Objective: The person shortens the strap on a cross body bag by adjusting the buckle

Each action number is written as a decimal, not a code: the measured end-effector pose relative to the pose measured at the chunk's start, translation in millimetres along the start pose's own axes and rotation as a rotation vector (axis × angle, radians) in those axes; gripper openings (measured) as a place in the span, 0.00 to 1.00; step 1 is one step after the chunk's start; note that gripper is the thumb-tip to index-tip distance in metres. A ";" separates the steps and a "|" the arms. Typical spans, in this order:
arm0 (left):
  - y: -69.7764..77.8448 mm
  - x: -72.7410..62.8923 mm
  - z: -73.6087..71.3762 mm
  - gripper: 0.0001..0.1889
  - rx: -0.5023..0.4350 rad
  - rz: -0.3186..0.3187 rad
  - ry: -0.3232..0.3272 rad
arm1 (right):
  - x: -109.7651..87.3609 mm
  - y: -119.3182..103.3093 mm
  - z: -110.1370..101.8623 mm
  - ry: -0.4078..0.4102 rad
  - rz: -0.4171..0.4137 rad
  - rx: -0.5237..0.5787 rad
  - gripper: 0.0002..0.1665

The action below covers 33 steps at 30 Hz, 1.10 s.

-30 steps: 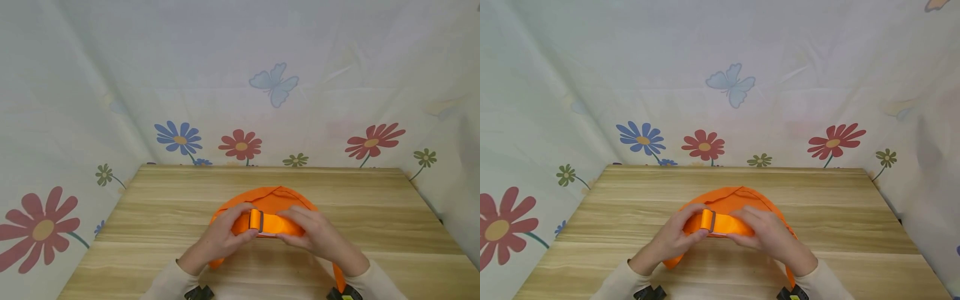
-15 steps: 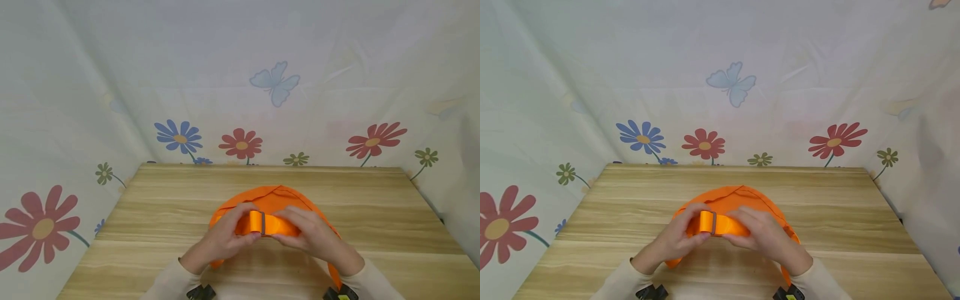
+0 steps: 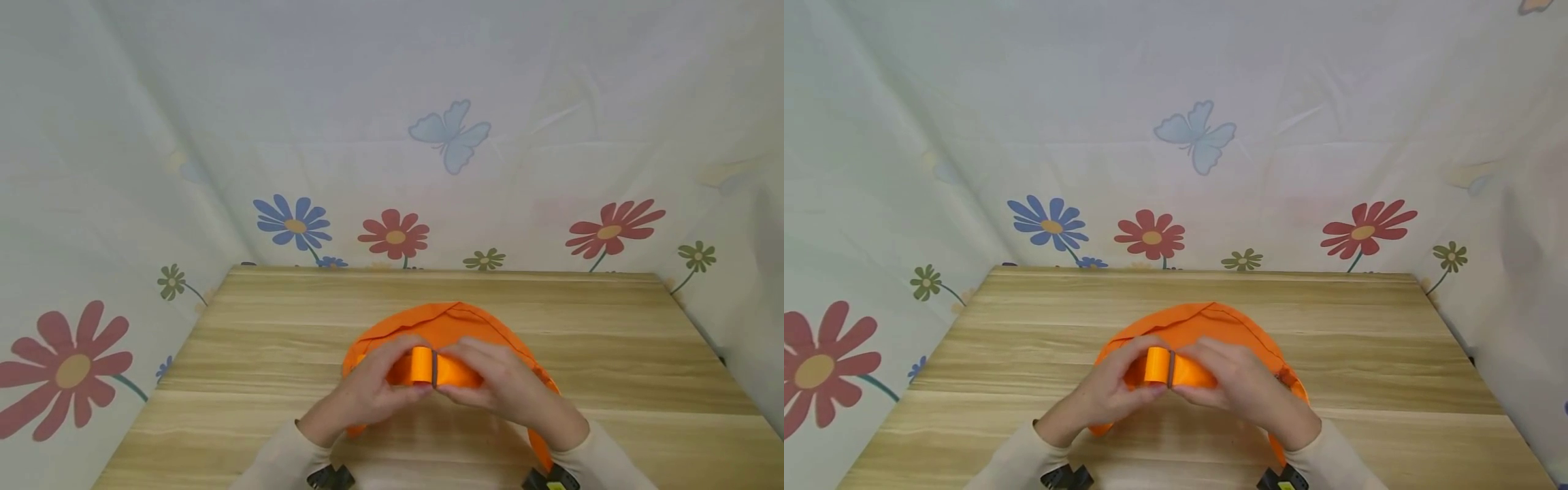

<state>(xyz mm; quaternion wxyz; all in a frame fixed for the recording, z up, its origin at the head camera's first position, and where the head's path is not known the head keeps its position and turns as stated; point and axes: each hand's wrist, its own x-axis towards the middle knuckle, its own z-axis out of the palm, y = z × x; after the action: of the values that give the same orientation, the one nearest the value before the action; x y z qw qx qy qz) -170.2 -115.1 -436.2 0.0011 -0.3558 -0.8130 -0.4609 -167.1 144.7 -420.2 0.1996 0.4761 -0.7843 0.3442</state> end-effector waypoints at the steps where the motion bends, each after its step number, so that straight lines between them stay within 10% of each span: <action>1: -0.2 0.1 0.3 0.25 -0.008 -0.010 -0.001 | -0.1 -0.2 -0.2 -0.003 -0.001 -0.003 0.24; 11: -5.0 -4.0 -5.1 0.23 -0.106 -0.055 0.054 | -7.3 4.6 -8.3 -0.026 0.038 -0.041 0.27; 33: -16.9 -6.0 -1.5 0.31 -0.143 0.079 0.031 | -10.4 5.0 4.0 0.011 0.084 0.027 0.22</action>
<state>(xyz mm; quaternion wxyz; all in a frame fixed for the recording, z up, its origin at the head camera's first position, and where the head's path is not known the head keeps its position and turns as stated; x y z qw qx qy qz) -176.0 -125.2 -450.0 0.0066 -0.3796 -0.7632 -0.5228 -166.6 149.7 -431.3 0.1829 0.4433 -0.7979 0.3652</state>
